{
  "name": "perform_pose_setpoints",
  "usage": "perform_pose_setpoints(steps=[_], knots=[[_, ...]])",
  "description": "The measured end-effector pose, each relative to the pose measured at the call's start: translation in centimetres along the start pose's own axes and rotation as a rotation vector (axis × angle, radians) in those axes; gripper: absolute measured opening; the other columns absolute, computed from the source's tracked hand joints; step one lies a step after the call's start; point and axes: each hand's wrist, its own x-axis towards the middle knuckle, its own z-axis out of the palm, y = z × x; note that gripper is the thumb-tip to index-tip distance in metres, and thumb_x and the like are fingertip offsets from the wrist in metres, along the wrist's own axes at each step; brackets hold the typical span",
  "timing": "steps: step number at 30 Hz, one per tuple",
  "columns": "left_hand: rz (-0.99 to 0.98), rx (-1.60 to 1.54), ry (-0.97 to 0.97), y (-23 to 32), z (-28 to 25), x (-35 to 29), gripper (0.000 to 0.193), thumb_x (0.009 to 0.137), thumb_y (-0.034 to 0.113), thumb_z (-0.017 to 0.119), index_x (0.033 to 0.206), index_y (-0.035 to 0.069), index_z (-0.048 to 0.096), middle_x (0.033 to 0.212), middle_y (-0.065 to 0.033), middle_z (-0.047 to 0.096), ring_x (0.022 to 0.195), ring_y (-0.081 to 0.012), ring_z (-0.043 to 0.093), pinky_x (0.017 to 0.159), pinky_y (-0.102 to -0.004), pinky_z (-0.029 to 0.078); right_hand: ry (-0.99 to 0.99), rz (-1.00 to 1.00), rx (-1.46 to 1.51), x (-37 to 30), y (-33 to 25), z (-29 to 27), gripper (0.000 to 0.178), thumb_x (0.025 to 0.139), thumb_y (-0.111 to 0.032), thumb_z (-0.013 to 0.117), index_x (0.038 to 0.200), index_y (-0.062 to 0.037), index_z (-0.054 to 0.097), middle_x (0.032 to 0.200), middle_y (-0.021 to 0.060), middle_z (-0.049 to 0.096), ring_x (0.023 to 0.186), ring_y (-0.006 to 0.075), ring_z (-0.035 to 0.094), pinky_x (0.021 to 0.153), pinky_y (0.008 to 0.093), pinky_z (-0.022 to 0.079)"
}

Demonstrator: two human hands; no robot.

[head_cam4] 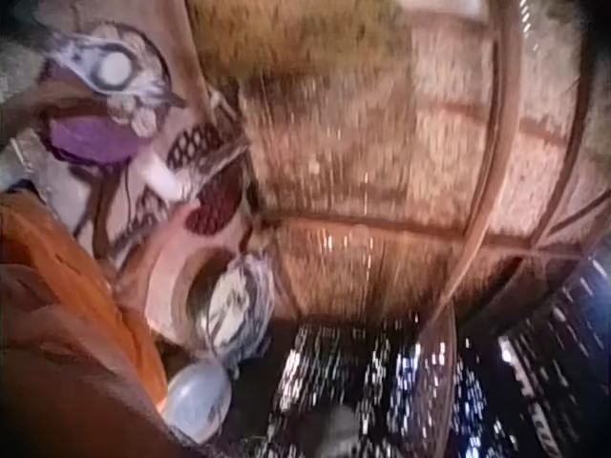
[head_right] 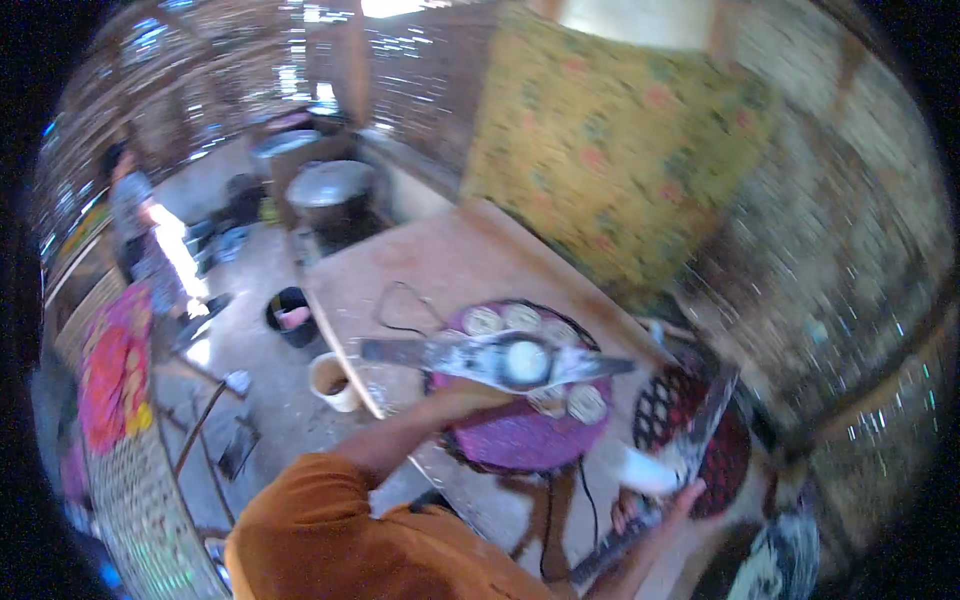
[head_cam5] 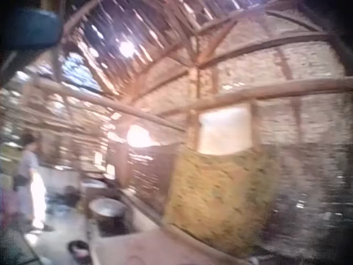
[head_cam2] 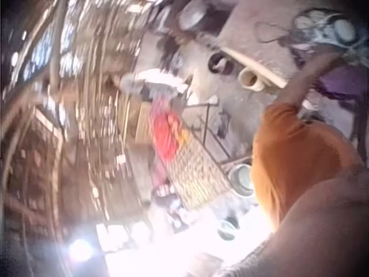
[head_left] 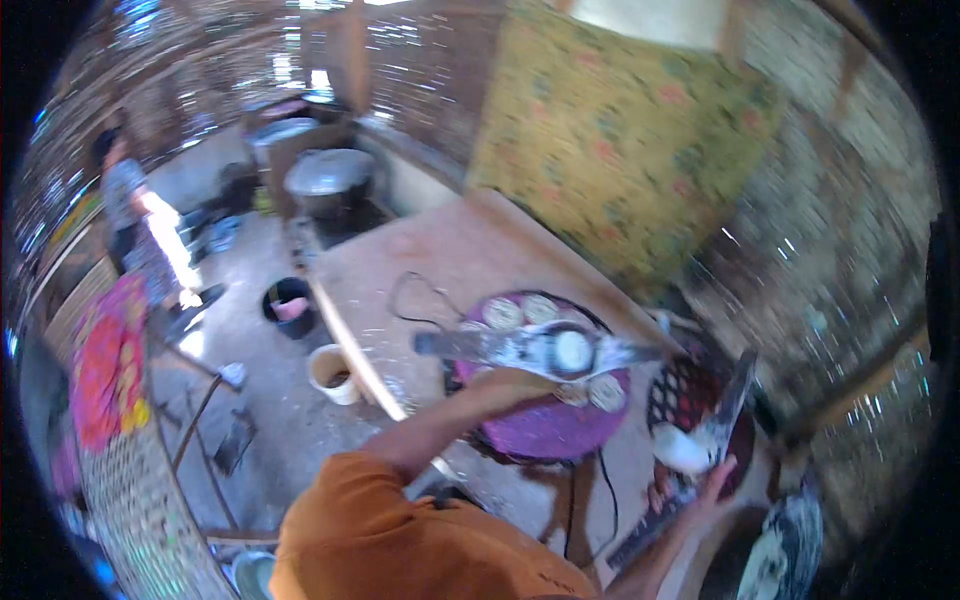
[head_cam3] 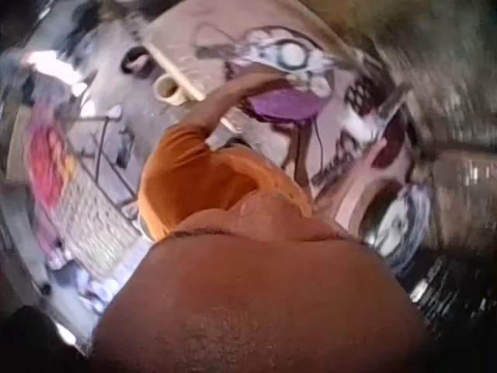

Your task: The person uses a wooden spatula to scoop white batter from a large basin and spreads it onto a specialized circular metal tool, then presses the tool against a patterned mat to form intricate spiraled snack shapes.

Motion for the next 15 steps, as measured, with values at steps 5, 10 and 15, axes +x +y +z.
perform_pose_setpoints(steps=[5, 10, 15], knots=[[0.261, 0.260, -0.503, 8.9, -2.8, 1.3, 0.044, 0.074, 0.033, 0.072, 0.110, 0.009, 0.061, 0.091, -0.0081, 0.066, 0.080, -0.0183, 0.063, 0.072, -0.0293, 0.051, -0.187, -0.479, -0.534, -1.5, -1.4, 4.7, 0.096, 0.077, -0.064, 0.055, 0.138, -0.0003, 0.019, 0.114, 0.0150, 0.045, 0.092, 0.0191, 0.053, 0.067, 0.0318, 0.046], [0.227, 0.356, -0.937, 11.5, -2.3, 4.2, 0.049, 0.070, 0.036, 0.075, 0.110, 0.011, 0.062, 0.089, -0.0111, 0.066, 0.080, -0.0217, 0.064, 0.073, -0.0310, 0.051, -0.242, -0.651, -0.900, -1.8, -2.0, 6.6, 0.106, 0.071, -0.061, 0.066, 0.138, 0.0030, 0.015, 0.118, 0.0168, 0.044, 0.090, 0.0205, 0.053, 0.071, 0.0313, 0.044], [0.204, -0.147, -1.170, 9.2, -1.9, 2.3, 0.024, 0.072, 0.022, 0.072, 0.084, 0.004, 0.061, 0.077, -0.0138, 0.062, 0.074, -0.0239, 0.061, 0.067, -0.0357, 0.048, -0.380, -0.312, -1.042, -4.7, -4.4, 9.2, 0.109, 0.071, -0.064, 0.064, 0.139, 0.0048, 0.013, 0.123, 0.0191, 0.042, 0.101, 0.0223, 0.052, 0.084, 0.0387, 0.042]])
